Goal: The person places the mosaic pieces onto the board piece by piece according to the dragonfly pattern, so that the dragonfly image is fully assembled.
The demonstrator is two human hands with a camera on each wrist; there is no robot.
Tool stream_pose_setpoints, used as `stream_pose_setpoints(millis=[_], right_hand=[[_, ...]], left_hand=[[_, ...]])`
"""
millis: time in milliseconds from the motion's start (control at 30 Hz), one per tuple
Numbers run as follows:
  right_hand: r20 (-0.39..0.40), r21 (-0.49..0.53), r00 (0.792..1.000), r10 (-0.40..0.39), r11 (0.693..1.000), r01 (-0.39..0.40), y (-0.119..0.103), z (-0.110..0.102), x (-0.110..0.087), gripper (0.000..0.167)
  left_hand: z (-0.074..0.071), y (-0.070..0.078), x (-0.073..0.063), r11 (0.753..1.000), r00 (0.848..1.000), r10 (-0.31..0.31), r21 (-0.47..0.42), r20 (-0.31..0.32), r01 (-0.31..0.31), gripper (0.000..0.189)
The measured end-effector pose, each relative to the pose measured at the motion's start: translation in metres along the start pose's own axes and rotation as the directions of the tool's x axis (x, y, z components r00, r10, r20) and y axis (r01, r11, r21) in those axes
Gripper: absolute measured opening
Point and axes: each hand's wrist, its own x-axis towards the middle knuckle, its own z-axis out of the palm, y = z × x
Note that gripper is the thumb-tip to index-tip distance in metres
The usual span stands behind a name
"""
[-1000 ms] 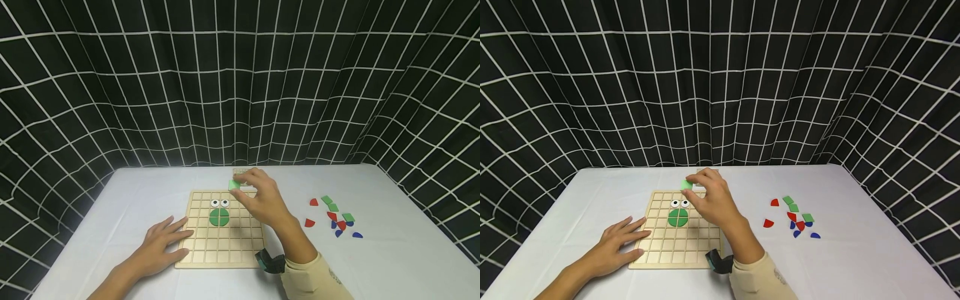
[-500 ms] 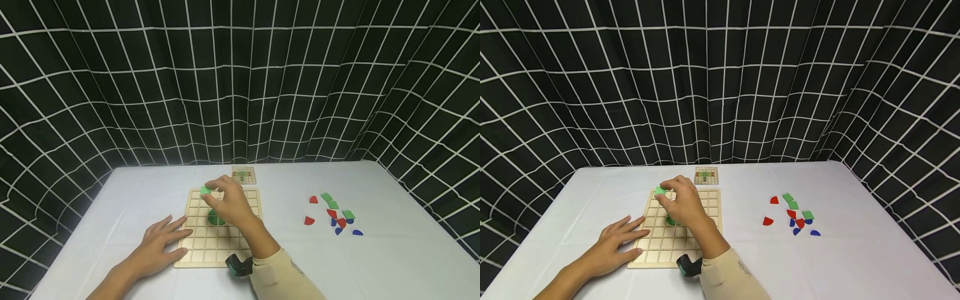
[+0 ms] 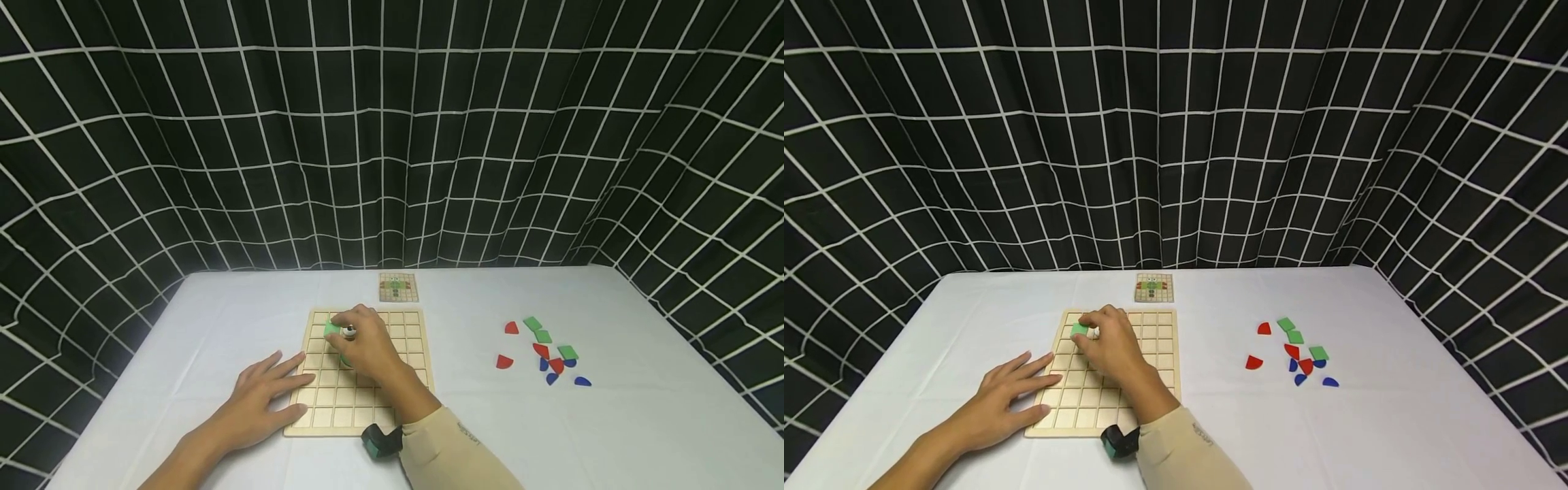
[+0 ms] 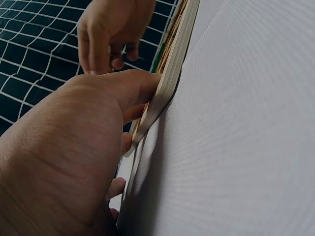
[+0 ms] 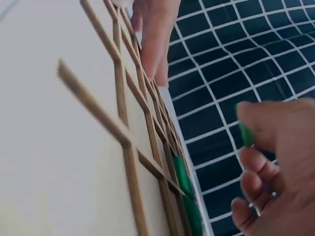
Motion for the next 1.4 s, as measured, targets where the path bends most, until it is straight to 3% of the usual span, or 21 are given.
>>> stream_pose_setpoints(millis=[367, 800, 1400], right_hand=[[0.012, -0.188, 1.000, -0.017, 0.982, 0.019, 0.009, 0.017, -0.001, 0.028], [0.008, -0.314, 1.000, -0.003, 0.949, 0.006, 0.014, 0.021, 0.000, 0.032], [-0.005, -0.293, 1.000, -0.029, 0.956, 0.026, 0.012, 0.023, -0.002, 0.027]], left_hand=[[0.001, 0.001, -0.001, 1.000, 1.000, -0.016, 0.000, 0.004, 0.016, 0.041], [0.002, 0.000, 0.002, 1.000, 1.000, 0.005, 0.013, -0.010, -0.004, 0.040], [0.003, -0.001, 0.000, 1.000, 1.000, -0.016, 0.007, -0.005, 0.016, 0.040]])
